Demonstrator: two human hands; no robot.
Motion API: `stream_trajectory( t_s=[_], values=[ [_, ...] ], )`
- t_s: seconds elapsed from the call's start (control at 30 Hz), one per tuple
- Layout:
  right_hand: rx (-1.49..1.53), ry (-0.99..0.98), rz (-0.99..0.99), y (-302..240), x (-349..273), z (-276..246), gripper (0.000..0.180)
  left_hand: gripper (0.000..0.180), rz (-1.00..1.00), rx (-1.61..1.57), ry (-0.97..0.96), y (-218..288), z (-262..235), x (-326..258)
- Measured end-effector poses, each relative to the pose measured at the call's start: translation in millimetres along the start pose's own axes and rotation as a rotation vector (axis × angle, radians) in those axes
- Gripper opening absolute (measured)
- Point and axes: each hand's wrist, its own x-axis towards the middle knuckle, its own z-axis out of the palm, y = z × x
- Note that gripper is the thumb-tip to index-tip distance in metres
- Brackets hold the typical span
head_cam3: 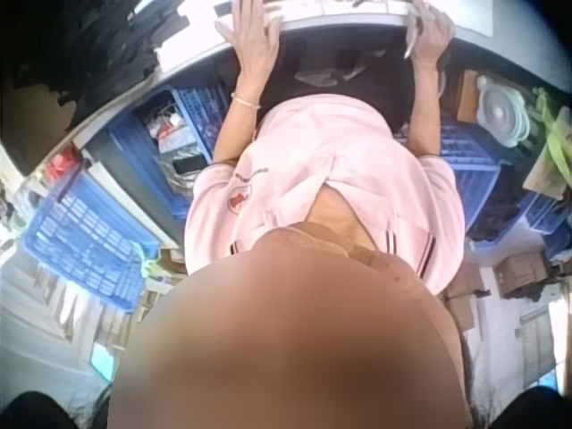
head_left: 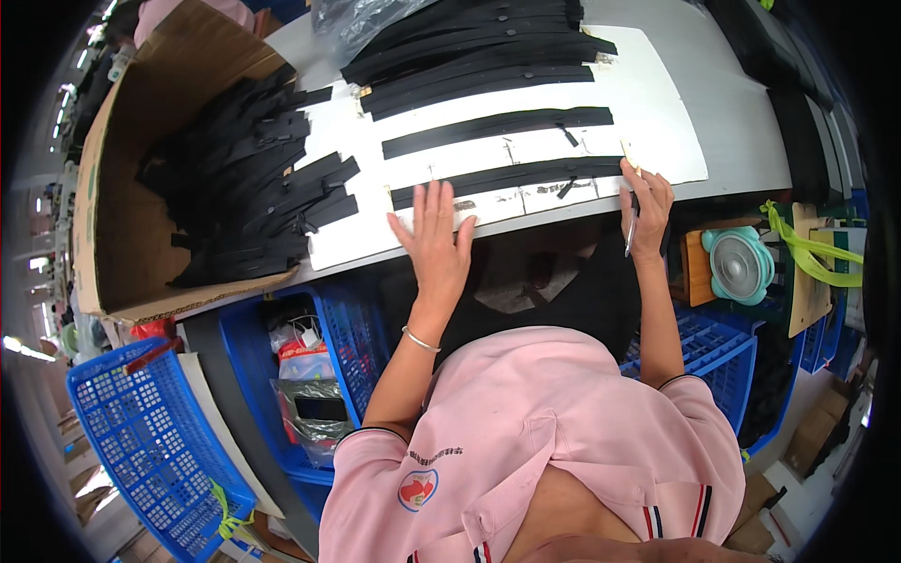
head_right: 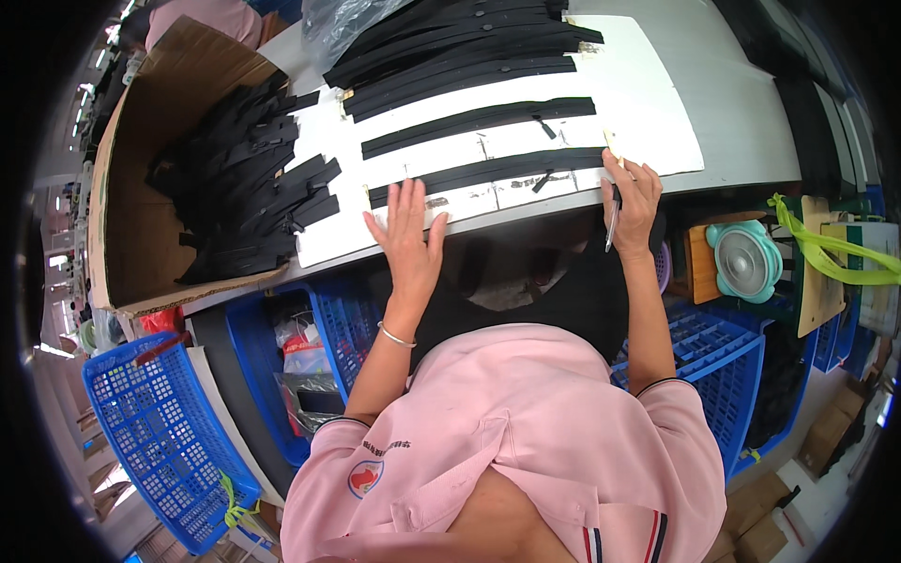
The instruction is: Marking positions on zippers using a template and a pen in a workshop setting.
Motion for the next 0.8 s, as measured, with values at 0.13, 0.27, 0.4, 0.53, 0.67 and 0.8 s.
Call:
stream_trajectory(
  t_s=[0.13, 0.27, 0.4, 0.53, 0.67, 0.8],
  values=[
    [-0.025, 0.009, -0.009, -2, 1, 0, 0.042, 0.067, -0.063, 0.025, 0.006, -19, -9, -12],
    [-0.101, -0.012, 0.022, -3, 3, 0, 0.039, 0.066, -0.068, -0.004, 0.010, -17, -8, -13],
    [0.074, -0.031, 0.186, -39, 25, -6, 0.025, 0.065, -0.066, 0.016, 0.054, -18, -7, -13],
    [0.449, -0.179, 0.299, -99, 51, 8, 0.022, 0.065, -0.065, 0.011, 0.075, -19, -5, -13],
    [0.956, -0.341, 0.339, -160, 77, 42, 0.019, 0.067, -0.075, 0.011, 0.088, -20, -4, -15],
    [1.026, -0.469, 0.474, -187, 77, 87, 0.019, 0.067, -0.078, -0.005, 0.101, -19, -3, -14]
  ],
)
